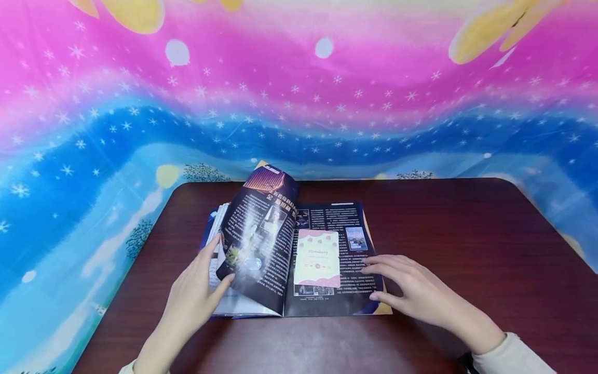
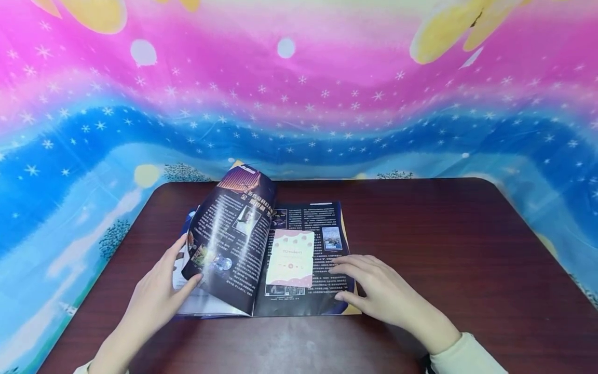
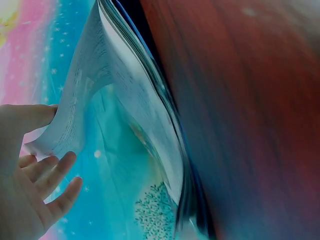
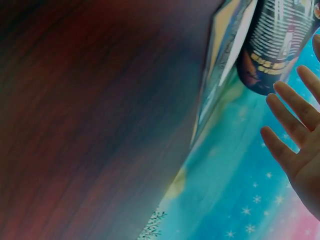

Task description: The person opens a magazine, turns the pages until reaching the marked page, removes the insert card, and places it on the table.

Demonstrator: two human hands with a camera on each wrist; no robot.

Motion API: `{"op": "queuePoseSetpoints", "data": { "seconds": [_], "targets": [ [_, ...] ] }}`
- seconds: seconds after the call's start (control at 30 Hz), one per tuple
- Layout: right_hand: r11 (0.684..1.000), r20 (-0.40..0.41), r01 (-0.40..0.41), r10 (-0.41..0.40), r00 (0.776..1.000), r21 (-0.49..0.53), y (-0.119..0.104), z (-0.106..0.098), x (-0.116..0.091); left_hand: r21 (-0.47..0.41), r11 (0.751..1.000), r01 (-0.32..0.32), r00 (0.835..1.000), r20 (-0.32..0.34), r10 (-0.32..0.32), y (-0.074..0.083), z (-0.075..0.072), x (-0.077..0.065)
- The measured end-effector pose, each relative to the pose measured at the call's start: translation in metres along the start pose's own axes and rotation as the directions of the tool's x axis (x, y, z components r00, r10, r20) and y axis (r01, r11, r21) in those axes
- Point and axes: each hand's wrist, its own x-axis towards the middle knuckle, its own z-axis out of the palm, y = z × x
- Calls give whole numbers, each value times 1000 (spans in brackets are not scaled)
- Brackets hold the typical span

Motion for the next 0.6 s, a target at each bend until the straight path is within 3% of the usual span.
{"op": "queuePoseSetpoints", "data": {
  "seconds": [0.17, 0.33, 0.43, 0.6],
  "targets": [
    [999, 83, -52, 52, 995, -3, 5, 3, -5, 15, 999, 34, 997, 70, -35, -7, -2, -5],
    [988, 198, -157, 153, 968, 3, 9, 6, -10, -15, 997, 78, 993, 91, -77, -14, -5, -9],
    [982, 226, -190, 184, 957, 3, 13, 8, -12, 5, 996, 88, 992, 90, -88, -19, -7, -10],
    [978, 250, -206, 198, 948, 6, 18, 11, -13, 75, 994, 79, 981, 171, -91, -29, -7, -13]
  ]
}}
